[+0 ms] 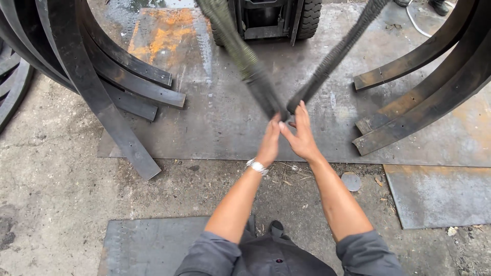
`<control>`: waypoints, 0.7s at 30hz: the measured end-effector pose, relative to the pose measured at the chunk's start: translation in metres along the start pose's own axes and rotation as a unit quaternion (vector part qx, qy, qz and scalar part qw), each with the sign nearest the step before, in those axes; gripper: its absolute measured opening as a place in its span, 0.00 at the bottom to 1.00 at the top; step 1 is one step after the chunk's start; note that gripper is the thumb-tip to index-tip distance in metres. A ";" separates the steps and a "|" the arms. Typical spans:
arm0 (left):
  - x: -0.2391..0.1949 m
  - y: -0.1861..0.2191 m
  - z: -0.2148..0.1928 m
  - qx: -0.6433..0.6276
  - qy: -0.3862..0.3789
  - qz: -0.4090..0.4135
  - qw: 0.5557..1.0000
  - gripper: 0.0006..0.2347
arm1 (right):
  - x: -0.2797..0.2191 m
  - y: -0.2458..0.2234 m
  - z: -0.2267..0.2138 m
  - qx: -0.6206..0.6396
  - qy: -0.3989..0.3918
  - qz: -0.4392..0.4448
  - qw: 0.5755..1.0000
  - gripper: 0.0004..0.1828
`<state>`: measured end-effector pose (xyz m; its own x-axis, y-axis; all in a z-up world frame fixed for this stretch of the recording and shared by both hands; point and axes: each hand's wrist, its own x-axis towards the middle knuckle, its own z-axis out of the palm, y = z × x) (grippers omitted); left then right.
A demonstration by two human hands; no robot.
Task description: Rigging curved metal plates using industrial straps to be lifted by a crane hook.
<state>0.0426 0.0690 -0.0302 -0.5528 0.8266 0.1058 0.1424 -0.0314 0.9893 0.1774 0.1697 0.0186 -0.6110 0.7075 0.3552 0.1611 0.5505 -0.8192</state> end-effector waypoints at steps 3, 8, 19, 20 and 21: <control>0.006 0.054 0.023 -0.093 -0.045 0.001 0.995 0.36 | 0.013 0.008 -0.005 0.002 -0.014 -0.006 1.000 0.40; 0.008 -0.040 -0.071 0.102 0.058 -0.019 0.993 0.30 | -0.031 0.032 -0.068 -0.264 0.055 -0.008 0.963 0.38; -0.016 -0.050 -0.286 0.269 0.142 -0.019 0.952 0.27 | -0.069 0.072 -0.153 -0.354 0.102 -0.018 0.929 0.41; -0.012 -0.061 -0.281 0.201 0.134 -0.034 0.970 0.29 | -0.066 0.077 -0.140 -0.335 0.090 -0.026 0.938 0.44; -0.011 -0.043 -0.242 0.202 0.137 -0.033 0.969 0.29 | -0.056 0.068 -0.120 -0.333 0.090 -0.028 0.938 0.44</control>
<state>-0.1557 -0.0748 -0.0494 -0.7605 0.6380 0.1208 0.3783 0.2841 0.8810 0.3154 0.2203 -0.0030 -0.5019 0.6996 0.5087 0.6175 0.7016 -0.3556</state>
